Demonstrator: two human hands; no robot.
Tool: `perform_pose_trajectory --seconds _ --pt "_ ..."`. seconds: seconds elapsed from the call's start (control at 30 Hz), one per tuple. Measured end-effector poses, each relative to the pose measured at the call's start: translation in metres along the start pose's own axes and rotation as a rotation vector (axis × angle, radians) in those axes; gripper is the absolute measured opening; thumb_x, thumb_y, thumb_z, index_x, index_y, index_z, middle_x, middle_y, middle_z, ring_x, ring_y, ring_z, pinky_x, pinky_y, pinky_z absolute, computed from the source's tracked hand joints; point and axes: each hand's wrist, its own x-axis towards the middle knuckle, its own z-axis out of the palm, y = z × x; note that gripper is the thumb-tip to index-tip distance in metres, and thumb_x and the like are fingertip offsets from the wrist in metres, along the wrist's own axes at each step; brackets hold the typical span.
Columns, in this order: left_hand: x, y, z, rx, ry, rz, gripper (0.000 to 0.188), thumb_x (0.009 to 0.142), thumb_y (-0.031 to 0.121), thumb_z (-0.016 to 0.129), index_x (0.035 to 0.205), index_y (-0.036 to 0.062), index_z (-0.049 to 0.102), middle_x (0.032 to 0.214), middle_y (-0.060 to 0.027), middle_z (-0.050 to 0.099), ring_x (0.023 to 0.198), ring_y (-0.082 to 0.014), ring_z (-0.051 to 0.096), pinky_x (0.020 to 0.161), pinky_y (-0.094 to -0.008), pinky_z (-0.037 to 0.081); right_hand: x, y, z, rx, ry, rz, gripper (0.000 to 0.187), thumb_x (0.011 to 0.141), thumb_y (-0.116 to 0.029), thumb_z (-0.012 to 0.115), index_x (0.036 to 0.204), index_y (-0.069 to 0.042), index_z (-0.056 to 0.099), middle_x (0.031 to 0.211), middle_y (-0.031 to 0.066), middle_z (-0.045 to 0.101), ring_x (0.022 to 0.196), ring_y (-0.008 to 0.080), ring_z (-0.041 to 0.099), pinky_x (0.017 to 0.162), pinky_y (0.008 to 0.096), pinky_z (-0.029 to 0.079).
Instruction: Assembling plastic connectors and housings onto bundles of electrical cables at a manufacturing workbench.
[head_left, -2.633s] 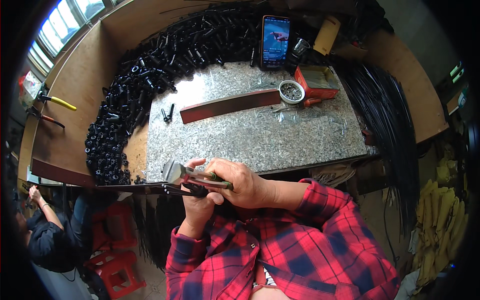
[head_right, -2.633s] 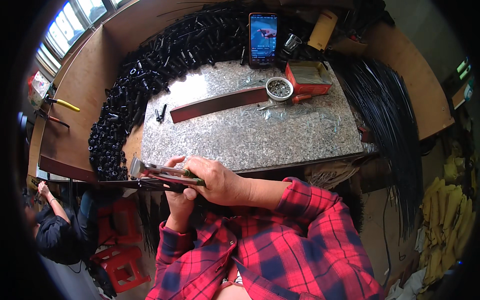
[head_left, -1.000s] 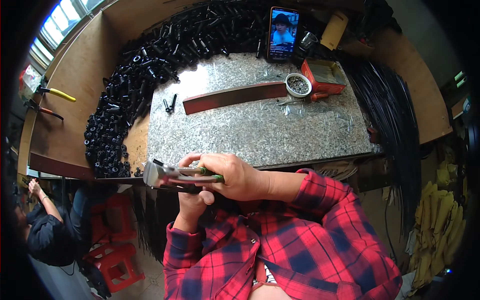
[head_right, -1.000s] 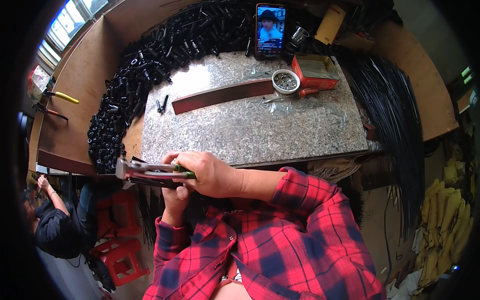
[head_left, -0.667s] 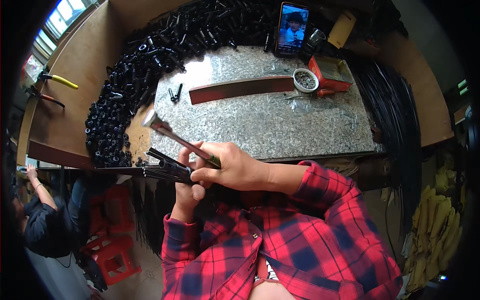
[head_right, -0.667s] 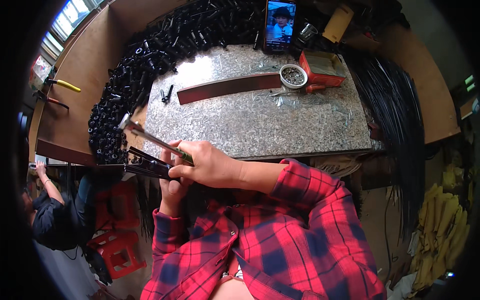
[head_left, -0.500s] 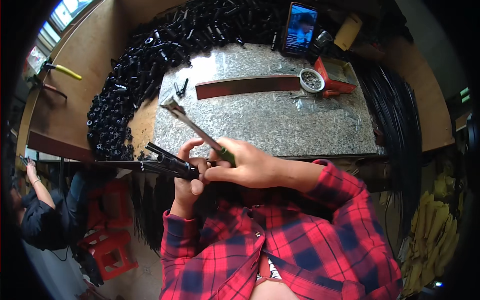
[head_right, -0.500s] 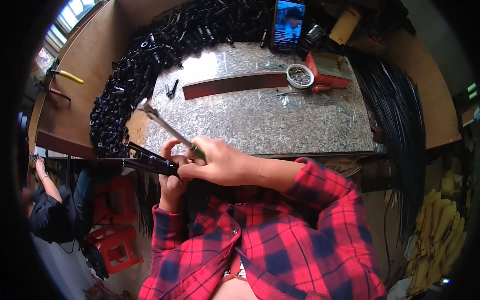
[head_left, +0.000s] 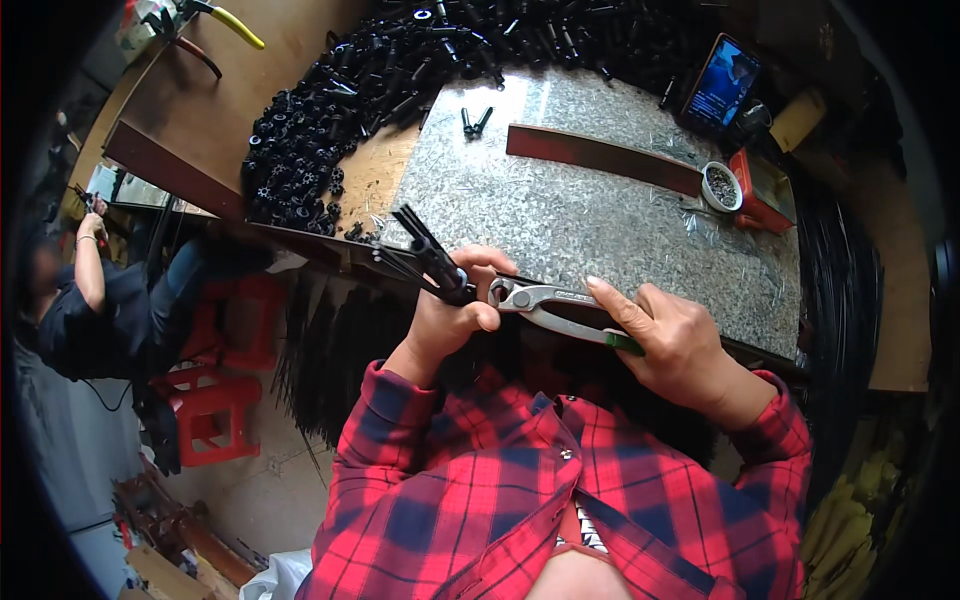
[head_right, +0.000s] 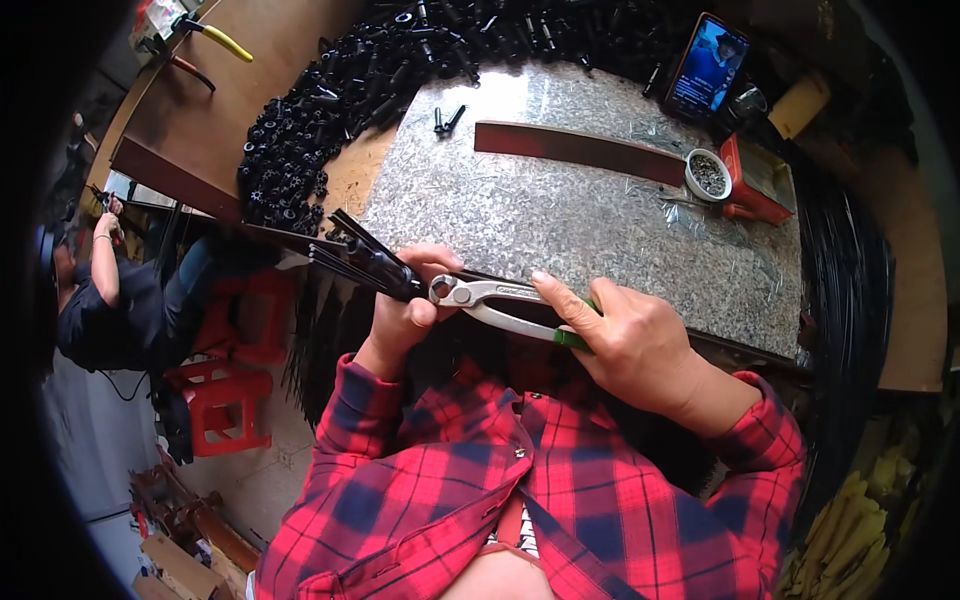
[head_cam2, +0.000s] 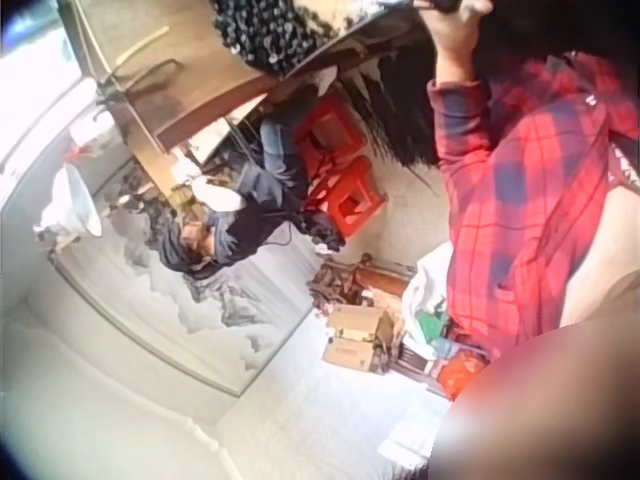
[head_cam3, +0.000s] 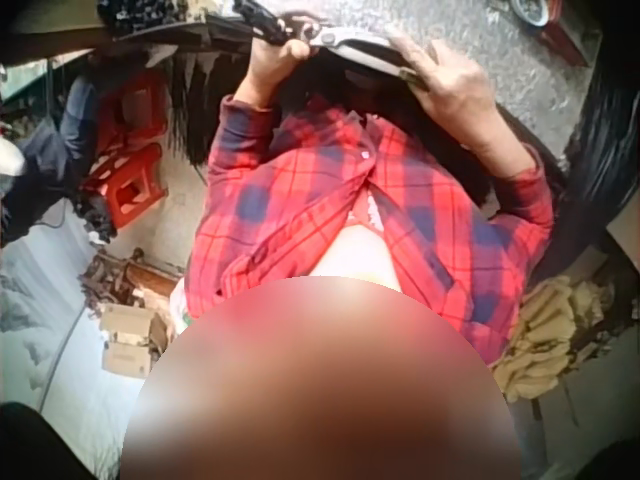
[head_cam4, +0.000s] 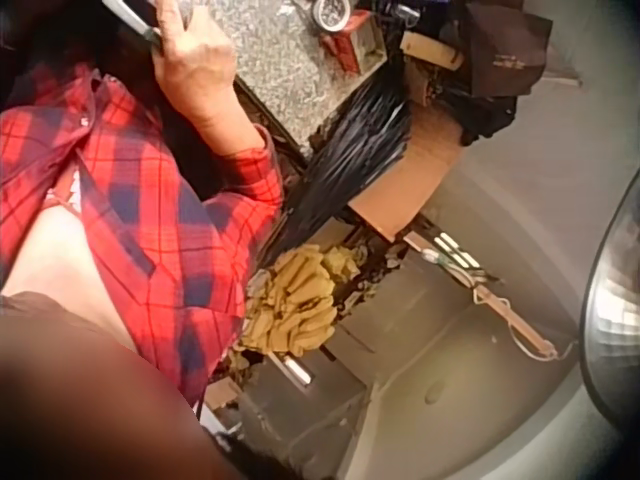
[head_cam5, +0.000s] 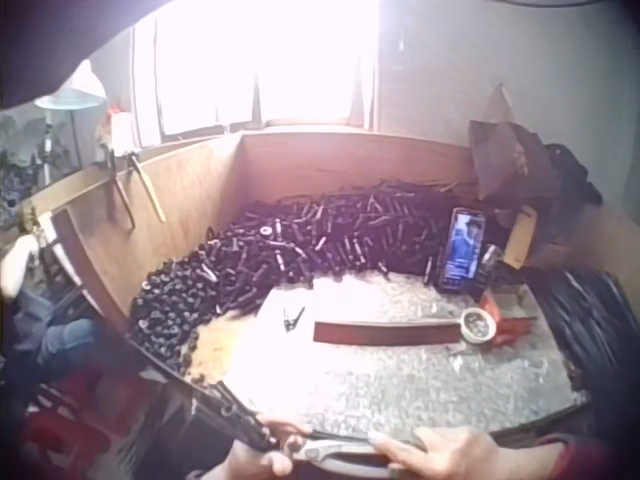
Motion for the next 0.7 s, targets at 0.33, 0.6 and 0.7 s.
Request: perform_pose_trajectory --seconds 0.33,0.6,0.7 --pt "0.0049 0.0018 0.0148 0.265 0.010 0.045 0.078 0.049 0.064 0.080 0.089 -0.0001 0.062 0.082 -0.0022 0.059 0.067 -0.0078 0.053 0.056 -0.0210 0.041 -0.0021 -0.0042 -0.0001 -0.140 0.097 0.015 0.063 0.073 -0.014 0.068 0.133 -0.015 0.050 0.073 0.0072 0.043 0.059 0.0220 0.048 0.051 0.0353 0.040" --pt "0.0036 -0.0010 0.0113 0.212 -0.074 -0.009 0.052 0.060 0.035 0.086 0.094 0.0036 0.063 0.090 0.0003 0.061 0.079 -0.0081 0.053 0.069 -0.0236 0.042 -0.0025 -0.0001 0.0006 -0.208 0.108 -0.001 0.062 0.073 -0.015 0.068 0.133 -0.016 0.050 0.075 0.0066 0.043 0.064 0.0222 0.046 0.056 0.0358 0.038" --pt "0.0028 0.0008 0.0159 0.281 -0.062 0.026 0.049 0.060 0.029 0.087 0.094 0.0037 0.063 0.089 0.0008 0.060 0.077 -0.0070 0.052 0.067 -0.0232 0.041 -0.0047 0.0005 0.0021 -0.219 0.105 0.005 0.062 0.073 -0.014 0.068 0.133 -0.016 0.050 0.075 0.0064 0.043 0.064 0.0223 0.046 0.056 0.0355 0.038"
